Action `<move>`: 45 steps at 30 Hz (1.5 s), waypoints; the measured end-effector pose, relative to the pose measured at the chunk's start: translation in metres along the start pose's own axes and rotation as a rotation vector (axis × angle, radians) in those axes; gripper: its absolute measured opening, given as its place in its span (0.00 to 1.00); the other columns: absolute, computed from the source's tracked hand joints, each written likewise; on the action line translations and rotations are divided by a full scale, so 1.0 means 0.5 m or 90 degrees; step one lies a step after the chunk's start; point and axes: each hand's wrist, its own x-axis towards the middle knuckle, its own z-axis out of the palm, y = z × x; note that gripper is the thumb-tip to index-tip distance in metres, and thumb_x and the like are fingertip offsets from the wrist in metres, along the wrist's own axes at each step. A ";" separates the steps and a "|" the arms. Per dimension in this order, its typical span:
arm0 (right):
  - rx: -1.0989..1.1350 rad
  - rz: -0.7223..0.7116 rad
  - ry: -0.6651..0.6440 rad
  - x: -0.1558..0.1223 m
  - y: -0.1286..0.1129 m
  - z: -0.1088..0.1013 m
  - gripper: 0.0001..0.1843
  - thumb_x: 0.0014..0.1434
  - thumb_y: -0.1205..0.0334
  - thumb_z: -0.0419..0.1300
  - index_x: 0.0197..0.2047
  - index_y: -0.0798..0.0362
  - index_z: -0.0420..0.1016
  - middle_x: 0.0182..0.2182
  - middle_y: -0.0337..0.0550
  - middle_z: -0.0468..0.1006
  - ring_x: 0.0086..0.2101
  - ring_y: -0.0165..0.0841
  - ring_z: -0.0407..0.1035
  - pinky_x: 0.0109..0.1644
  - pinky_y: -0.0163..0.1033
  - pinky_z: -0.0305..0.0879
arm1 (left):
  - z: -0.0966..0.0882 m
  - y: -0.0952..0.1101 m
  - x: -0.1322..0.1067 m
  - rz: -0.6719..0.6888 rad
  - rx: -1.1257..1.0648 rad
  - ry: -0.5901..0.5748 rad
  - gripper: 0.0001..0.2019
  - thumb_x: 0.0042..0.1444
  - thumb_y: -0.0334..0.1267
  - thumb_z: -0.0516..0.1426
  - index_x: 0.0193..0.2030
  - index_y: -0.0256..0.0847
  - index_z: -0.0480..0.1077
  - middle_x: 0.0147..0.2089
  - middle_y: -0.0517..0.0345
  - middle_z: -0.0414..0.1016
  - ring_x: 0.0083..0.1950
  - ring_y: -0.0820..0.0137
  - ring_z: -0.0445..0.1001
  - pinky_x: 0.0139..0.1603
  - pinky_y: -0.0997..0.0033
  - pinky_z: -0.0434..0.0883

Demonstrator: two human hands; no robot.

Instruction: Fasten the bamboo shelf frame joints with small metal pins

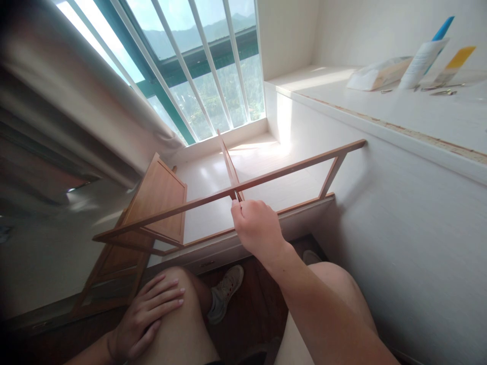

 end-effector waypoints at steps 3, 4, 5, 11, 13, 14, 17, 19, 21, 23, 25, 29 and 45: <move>0.110 0.010 -0.007 -0.002 0.006 0.010 0.27 0.67 0.52 0.45 0.17 0.51 0.54 0.15 0.37 0.58 0.21 0.29 0.54 0.28 0.37 0.46 | 0.003 0.002 -0.001 -0.009 -0.005 0.012 0.26 0.53 0.33 0.48 0.60 0.48 0.67 0.61 0.60 0.72 0.67 0.62 0.64 0.73 0.52 0.46; 0.155 0.017 -0.013 -0.002 0.008 0.016 0.27 0.67 0.51 0.44 0.17 0.50 0.53 0.15 0.36 0.57 0.20 0.29 0.54 0.27 0.37 0.47 | 0.004 0.002 -0.001 -0.011 -0.008 0.014 0.26 0.53 0.33 0.48 0.60 0.48 0.67 0.61 0.60 0.72 0.67 0.62 0.64 0.73 0.52 0.47; 0.205 0.027 -0.019 -0.003 0.011 0.022 0.27 0.67 0.50 0.44 0.17 0.50 0.52 0.14 0.36 0.57 0.19 0.29 0.55 0.26 0.36 0.48 | 0.004 0.002 0.000 -0.010 -0.010 0.015 0.26 0.53 0.33 0.48 0.60 0.48 0.67 0.61 0.60 0.73 0.67 0.62 0.64 0.73 0.52 0.47; 0.526 0.116 -0.048 -0.005 0.009 0.057 0.25 0.65 0.47 0.48 0.19 0.49 0.51 0.11 0.30 0.53 0.14 0.28 0.58 0.21 0.34 0.54 | 0.000 0.000 0.002 -0.003 -0.015 0.017 0.27 0.52 0.33 0.48 0.61 0.48 0.65 0.61 0.61 0.72 0.67 0.62 0.63 0.73 0.52 0.46; 0.607 0.133 -0.056 -0.005 0.003 0.060 0.25 0.64 0.49 0.49 0.18 0.49 0.51 0.09 0.29 0.54 0.12 0.27 0.58 0.20 0.33 0.55 | 0.000 -0.001 0.001 -0.002 -0.015 0.011 0.27 0.53 0.33 0.48 0.61 0.48 0.65 0.62 0.61 0.71 0.68 0.62 0.62 0.73 0.52 0.45; 0.642 0.135 -0.056 -0.006 0.001 0.061 0.25 0.64 0.50 0.50 0.18 0.49 0.51 0.09 0.29 0.53 0.12 0.27 0.57 0.20 0.33 0.54 | 0.001 -0.001 0.000 -0.002 -0.015 0.008 0.27 0.53 0.33 0.48 0.61 0.48 0.65 0.62 0.61 0.71 0.68 0.62 0.62 0.73 0.52 0.45; 0.735 0.136 -0.055 -0.007 -0.004 0.065 0.24 0.64 0.52 0.50 0.18 0.49 0.51 0.08 0.28 0.52 0.11 0.26 0.56 0.18 0.32 0.52 | 0.004 -0.001 -0.002 -0.005 -0.018 0.008 0.26 0.54 0.34 0.48 0.61 0.48 0.66 0.62 0.61 0.71 0.67 0.62 0.62 0.73 0.51 0.45; 0.772 0.134 -0.059 -0.007 -0.005 0.068 0.24 0.63 0.53 0.50 0.18 0.49 0.51 0.08 0.28 0.53 0.11 0.26 0.56 0.18 0.31 0.52 | 0.004 -0.001 -0.002 -0.005 -0.019 0.013 0.26 0.54 0.34 0.48 0.60 0.48 0.66 0.61 0.61 0.72 0.67 0.62 0.63 0.73 0.51 0.46; 0.779 0.130 -0.062 -0.008 -0.006 0.069 0.24 0.64 0.53 0.50 0.18 0.49 0.51 0.09 0.28 0.53 0.12 0.26 0.56 0.18 0.31 0.52 | 0.003 -0.001 -0.001 -0.002 -0.016 0.011 0.26 0.54 0.34 0.48 0.60 0.48 0.66 0.62 0.61 0.71 0.67 0.62 0.63 0.73 0.51 0.46; 0.758 0.122 -0.053 -0.008 -0.006 0.070 0.24 0.64 0.52 0.50 0.18 0.49 0.51 0.09 0.28 0.54 0.12 0.25 0.56 0.18 0.32 0.52 | 0.001 -0.001 0.000 0.002 -0.010 0.008 0.26 0.54 0.33 0.47 0.61 0.48 0.66 0.62 0.61 0.71 0.68 0.63 0.62 0.73 0.52 0.45; 0.719 0.112 -0.036 -0.009 -0.005 0.070 0.26 0.65 0.50 0.50 0.18 0.49 0.51 0.09 0.28 0.53 0.12 0.25 0.55 0.19 0.32 0.52 | -0.001 -0.001 0.000 0.005 -0.006 0.007 0.26 0.54 0.33 0.47 0.61 0.47 0.66 0.62 0.61 0.71 0.68 0.63 0.62 0.73 0.53 0.45; 0.593 0.077 0.009 -0.014 0.004 0.074 0.27 0.66 0.47 0.49 0.18 0.49 0.52 0.11 0.31 0.55 0.15 0.26 0.57 0.21 0.34 0.54 | 0.001 -0.002 -0.003 0.001 -0.004 0.007 0.26 0.54 0.34 0.48 0.61 0.47 0.66 0.62 0.61 0.71 0.67 0.63 0.62 0.73 0.52 0.44; 0.213 -0.014 0.141 -0.028 0.023 0.064 0.28 0.68 0.52 0.45 0.17 0.50 0.58 0.14 0.38 0.62 0.19 0.31 0.59 0.27 0.37 0.52 | 0.000 -0.006 -0.004 0.010 -0.008 -0.005 0.28 0.53 0.34 0.48 0.63 0.47 0.64 0.63 0.62 0.70 0.68 0.62 0.61 0.72 0.51 0.45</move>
